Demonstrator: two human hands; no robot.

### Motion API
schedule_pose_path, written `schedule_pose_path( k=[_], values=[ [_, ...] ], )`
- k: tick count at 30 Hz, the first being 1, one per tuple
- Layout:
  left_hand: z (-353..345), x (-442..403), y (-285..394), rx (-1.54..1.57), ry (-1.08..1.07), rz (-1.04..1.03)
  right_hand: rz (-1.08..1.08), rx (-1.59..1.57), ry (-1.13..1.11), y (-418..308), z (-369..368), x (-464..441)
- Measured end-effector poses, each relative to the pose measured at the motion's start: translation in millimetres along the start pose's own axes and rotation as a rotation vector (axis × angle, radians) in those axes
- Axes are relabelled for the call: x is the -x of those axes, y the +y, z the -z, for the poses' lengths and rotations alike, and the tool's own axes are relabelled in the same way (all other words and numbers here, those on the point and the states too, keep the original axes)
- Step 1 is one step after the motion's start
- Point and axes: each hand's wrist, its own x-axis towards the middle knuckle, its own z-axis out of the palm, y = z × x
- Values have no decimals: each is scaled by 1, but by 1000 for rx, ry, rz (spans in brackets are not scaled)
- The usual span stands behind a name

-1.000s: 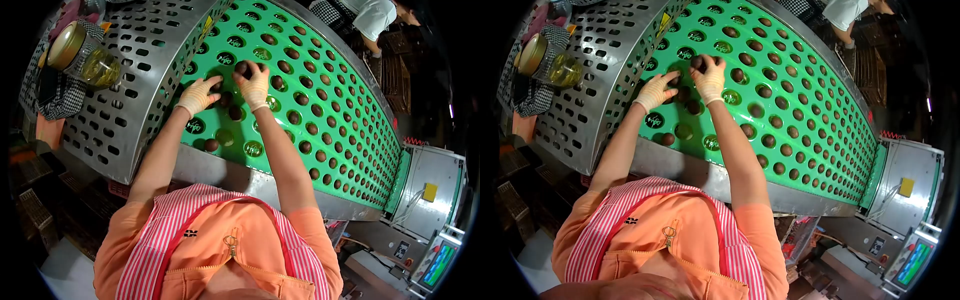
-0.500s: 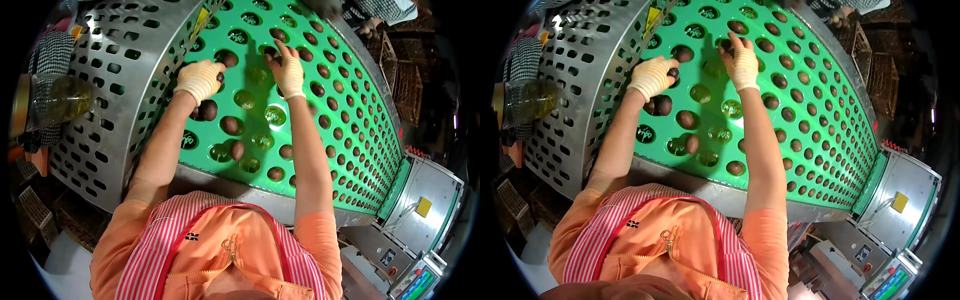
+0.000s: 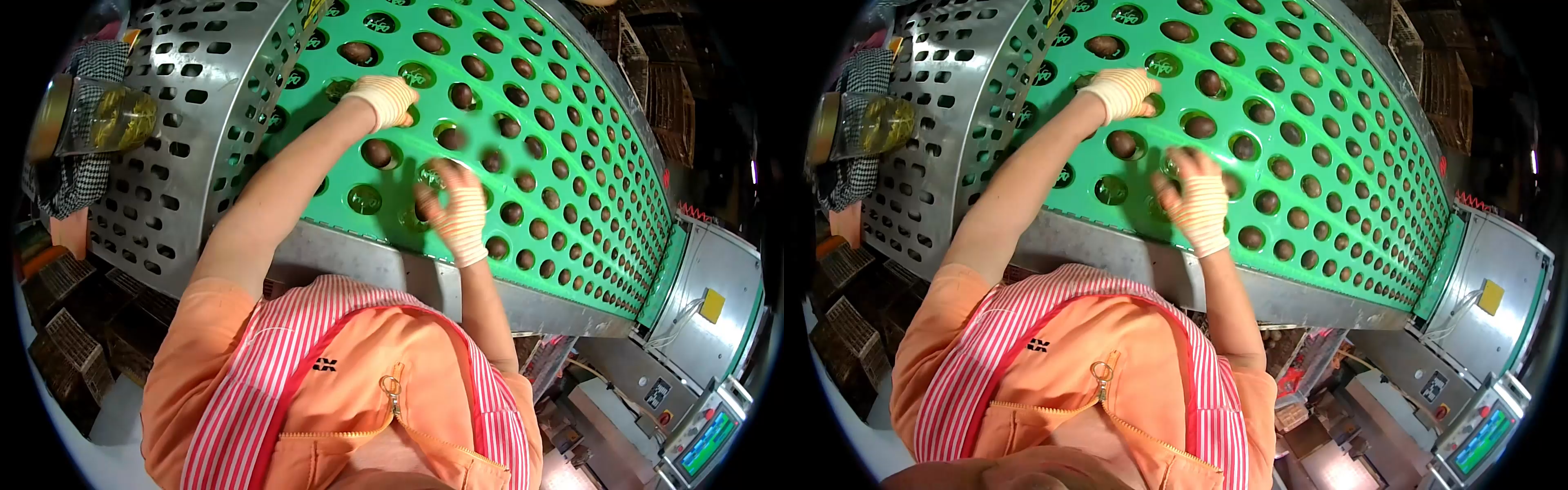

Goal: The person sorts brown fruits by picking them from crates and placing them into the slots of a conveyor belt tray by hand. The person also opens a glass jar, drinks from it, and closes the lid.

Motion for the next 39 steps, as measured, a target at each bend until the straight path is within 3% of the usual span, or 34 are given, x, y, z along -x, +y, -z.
schedule_pose_path(
  k=[1,3,5,9,11,13,15,17,19,20,22,25,27,31,32,35,37,39],
  values=[
    [5,-1,4,22,8,17,40,215,-177,-7,-2,10],
    [10,-11,3,-4,67,-25,-26,304,-306,5,-30,37],
    [-11,-35,-14,-123,356,-328,29,228,-189,16,-46,53],
    [-33,-51,-18,-113,294,-252,-184,221,21,11,-49,73],
    [-42,-32,-32,251,668,-240,-291,309,-149,6,-30,76],
    [-32,20,-36,362,657,65,-300,286,-150,11,-30,83],
    [-37,69,-29,316,469,281,-169,257,-144,16,-32,85],
    [-60,95,-29,270,267,222,-55,244,-162,20,-35,82],
    [-82,101,-35,273,345,123,45,240,-204,21,-38,80],
    [-82,106,-36,298,397,81,-16,257,-221,17,-37,80],
    [-83,113,-29,385,552,20,-28,186,21,3,-31,86],
    [-88,103,9,361,672,-381,-109,20,193,-3,-23,101],
    [-89,87,46,192,451,-468,-129,-74,250,-5,-22,112],
    [-110,64,79,133,335,-426,-235,-138,318,0,-11,157],
    [-111,69,76,95,450,-503,-286,-247,357,7,-10,172],
    [-100,109,80,72,562,-91,-462,-237,484,17,5,229],
    [-112,123,67,-10,347,-15,-546,-206,587,25,11,267],
    [-140,111,48,9,389,-100,-612,-213,695,25,17,297]
  ],
)
